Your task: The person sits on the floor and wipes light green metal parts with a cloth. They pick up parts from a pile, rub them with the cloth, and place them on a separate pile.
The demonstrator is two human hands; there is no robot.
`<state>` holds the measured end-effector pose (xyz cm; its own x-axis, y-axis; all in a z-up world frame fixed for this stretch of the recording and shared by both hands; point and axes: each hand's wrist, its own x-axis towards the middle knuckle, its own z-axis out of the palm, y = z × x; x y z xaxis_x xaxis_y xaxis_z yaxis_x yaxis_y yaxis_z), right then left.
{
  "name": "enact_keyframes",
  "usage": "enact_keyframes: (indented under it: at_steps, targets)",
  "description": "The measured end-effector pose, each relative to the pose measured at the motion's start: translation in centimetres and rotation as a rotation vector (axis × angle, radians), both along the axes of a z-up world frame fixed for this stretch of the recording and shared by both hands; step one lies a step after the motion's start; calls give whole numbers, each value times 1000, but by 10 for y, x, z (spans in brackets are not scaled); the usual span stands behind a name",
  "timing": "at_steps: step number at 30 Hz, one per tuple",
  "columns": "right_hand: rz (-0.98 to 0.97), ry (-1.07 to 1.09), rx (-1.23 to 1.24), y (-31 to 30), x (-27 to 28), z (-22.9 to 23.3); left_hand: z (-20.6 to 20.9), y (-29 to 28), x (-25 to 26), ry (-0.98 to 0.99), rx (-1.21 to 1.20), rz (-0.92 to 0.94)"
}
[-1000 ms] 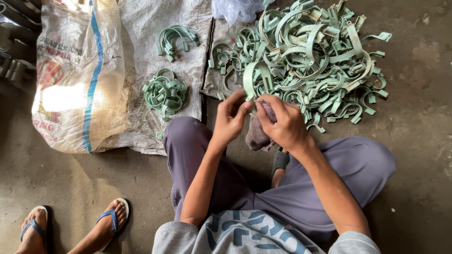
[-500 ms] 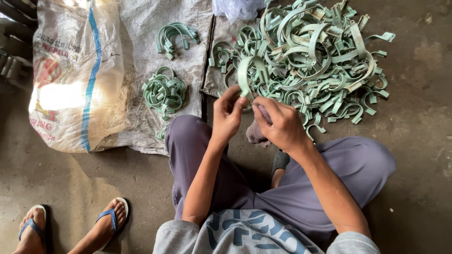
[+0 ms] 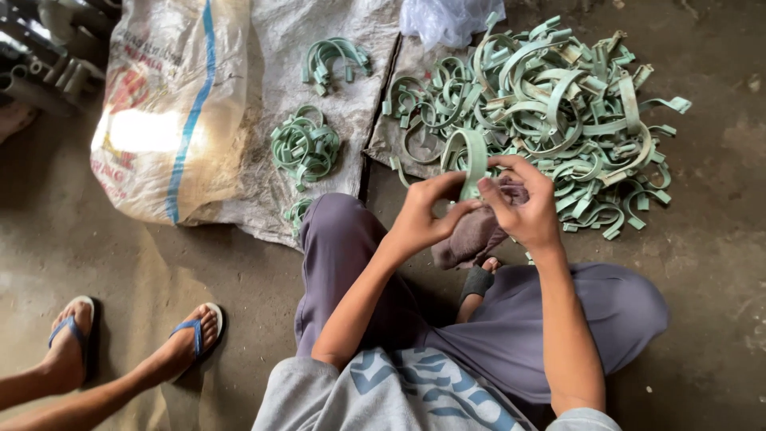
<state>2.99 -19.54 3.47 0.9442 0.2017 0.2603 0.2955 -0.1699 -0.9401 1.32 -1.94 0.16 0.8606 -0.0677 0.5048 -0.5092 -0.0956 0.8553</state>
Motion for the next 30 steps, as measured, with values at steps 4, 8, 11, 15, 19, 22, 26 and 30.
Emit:
enact_keyframes:
  at_steps: [4, 8, 11, 15, 19, 22, 26, 30]
  targets:
    - [15, -5, 1, -10, 16, -52, -11, -4, -3, -80, 162, -29]
    - [36, 50, 16, -11, 10, -27, 15, 9, -25, -51, 301, 25]
    - [64, 1, -16, -10, 3, 8, 15, 29, -42, -74, 347, 227]
    - [184, -32, 8, -13, -2, 28, 12, 83, -58, -136, 302, 556]
    - [253, -56, 23, -1, -12, 47, 40, 101, -58, -39, 319, 472]
    - [339, -60, 30, 6, -14, 47, 67, 99, -57, 97, 153, -1]
    - [361, -40, -19, 20, -6, 56, 65, 99, -52, 287, -108, -253]
    - [283, -27, 5, 47, -3, 79, 74, 99, -51, 381, -250, -155]
